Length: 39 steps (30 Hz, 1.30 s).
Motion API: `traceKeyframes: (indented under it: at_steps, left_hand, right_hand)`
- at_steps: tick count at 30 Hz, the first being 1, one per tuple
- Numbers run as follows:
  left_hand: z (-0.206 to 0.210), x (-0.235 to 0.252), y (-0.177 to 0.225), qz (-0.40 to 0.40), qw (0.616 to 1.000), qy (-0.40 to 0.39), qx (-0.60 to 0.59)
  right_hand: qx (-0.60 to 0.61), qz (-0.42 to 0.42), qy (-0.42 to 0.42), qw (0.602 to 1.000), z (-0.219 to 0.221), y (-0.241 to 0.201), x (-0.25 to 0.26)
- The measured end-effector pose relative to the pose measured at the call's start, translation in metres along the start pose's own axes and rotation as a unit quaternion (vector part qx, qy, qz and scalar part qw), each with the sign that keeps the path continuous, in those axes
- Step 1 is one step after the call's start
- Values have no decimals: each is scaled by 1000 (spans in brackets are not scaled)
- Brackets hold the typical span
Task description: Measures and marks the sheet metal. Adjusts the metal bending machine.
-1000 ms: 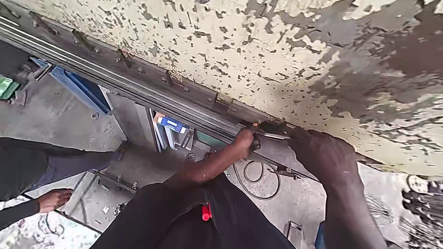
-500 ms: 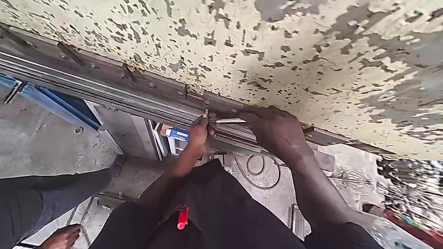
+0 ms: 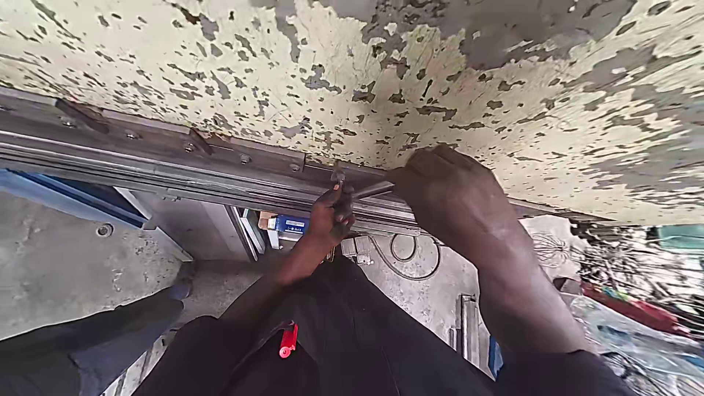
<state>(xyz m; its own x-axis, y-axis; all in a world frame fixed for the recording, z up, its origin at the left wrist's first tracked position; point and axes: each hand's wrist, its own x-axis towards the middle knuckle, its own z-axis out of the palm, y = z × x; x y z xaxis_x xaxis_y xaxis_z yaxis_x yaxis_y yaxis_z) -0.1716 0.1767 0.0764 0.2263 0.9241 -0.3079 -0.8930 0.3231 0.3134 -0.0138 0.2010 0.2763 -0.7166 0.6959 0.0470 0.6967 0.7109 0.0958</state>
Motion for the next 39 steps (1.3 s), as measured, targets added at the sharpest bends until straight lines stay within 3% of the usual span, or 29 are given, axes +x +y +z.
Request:
traceKeyframes:
  at_steps: [3,6,8,11,13,16,20,24,27,29,31,33,35,38,39]
  left_hand:
    - [6,2,7,-30,999,27,-4]
    - [14,4,8,-21,996,71,39]
    - [19,7,8,6,989,111,97]
    - [15,8,5,78,955,142,248]
    - [3,4,6,120,911,128,373]
    - [-31,0,14,136,828,115,532]
    - [-81,8,21,64,622,73,777]
    - [-101,12,53,67,459,47,885]
    - [-93,-7,96,103,425,22,899]
    - [-81,-25,129,148,401,16,904]
    - [-54,-40,158,172,372,-2,912]
    - [-24,-47,180,187,394,-29,900]
    - [-16,-39,197,227,482,-71,843]
    - [-32,-27,199,329,661,-152,657]
    - [-40,-22,198,362,699,-180,590]
  right_hand:
    - [2,-60,8,998,-8,-5,23]
    - [-5,-25,-17,1000,3,24,8]
    - [-5,33,-36,999,35,46,-18]
    - [34,118,-74,990,127,52,-51]
    - [83,133,-94,983,186,31,-57]
    - [177,161,-119,964,228,-3,-35]
    - [367,184,-155,899,232,-52,9]
    - [477,197,-103,850,223,-80,35]
    - [553,193,-38,810,219,-80,40]
    - [646,213,20,733,216,-88,40]
    - [775,245,78,577,212,-107,43]
    - [853,286,122,420,198,-124,49]
    - [885,312,154,310,191,-133,59]
    - [893,329,192,240,184,-138,65]
    - [892,332,203,230,182,-136,67]
